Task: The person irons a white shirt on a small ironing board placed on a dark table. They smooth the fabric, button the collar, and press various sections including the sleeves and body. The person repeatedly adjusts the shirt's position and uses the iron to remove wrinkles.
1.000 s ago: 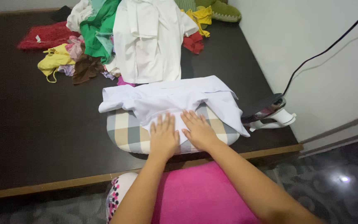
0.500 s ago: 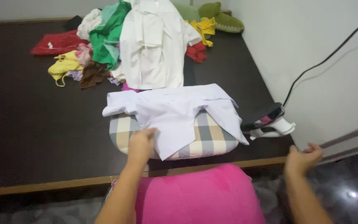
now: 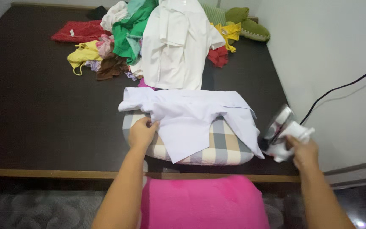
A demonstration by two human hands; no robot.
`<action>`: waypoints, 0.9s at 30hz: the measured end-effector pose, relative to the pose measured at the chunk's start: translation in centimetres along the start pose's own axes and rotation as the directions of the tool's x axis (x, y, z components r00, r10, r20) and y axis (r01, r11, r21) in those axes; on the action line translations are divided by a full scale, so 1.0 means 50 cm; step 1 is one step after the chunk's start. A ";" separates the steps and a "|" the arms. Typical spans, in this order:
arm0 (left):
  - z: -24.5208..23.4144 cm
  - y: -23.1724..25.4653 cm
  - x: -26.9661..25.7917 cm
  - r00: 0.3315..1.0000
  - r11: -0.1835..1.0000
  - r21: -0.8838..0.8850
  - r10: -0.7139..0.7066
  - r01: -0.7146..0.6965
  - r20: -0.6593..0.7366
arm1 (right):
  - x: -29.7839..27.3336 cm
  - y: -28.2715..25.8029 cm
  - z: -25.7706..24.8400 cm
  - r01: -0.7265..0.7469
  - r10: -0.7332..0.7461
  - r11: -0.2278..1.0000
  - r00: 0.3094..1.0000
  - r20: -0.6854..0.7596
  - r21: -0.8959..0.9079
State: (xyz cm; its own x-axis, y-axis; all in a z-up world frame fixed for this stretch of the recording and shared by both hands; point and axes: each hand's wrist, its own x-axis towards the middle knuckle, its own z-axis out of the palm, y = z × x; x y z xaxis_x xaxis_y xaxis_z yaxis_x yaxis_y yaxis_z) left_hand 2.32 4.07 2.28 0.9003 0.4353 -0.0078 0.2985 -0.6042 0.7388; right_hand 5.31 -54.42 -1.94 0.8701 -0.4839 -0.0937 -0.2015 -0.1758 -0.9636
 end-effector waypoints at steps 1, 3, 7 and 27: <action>0.000 -0.009 0.007 1.000 1.000 -0.025 0.001 -0.001 0.015 | -0.013 -0.041 0.009 0.097 -0.100 0.968 0.995 -0.004 -0.232; 0.008 -0.023 0.023 0.998 0.997 -0.073 0.016 -0.012 0.057 | -0.065 -0.150 0.021 0.234 -0.262 0.781 0.964 0.036 -0.579; 0.019 -0.047 0.049 0.997 0.996 -0.089 0.038 -0.032 0.067 | -0.196 -0.373 0.099 0.588 -0.510 0.544 0.798 0.320 -0.599; -0.003 -0.046 0.058 0.982 0.928 -0.355 -0.045 0.110 0.186 | -0.415 -0.448 0.546 0.710 0.106 0.387 0.599 0.794 -0.588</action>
State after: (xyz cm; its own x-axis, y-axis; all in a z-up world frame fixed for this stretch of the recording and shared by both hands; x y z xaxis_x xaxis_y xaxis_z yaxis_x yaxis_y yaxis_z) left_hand 4.20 6.83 0.68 0.9289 0.3306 -0.1666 0.2638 -0.2755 0.9244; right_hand 4.05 -17.02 14.75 0.8567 0.3721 -0.3572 0.2757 -0.9156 -0.2926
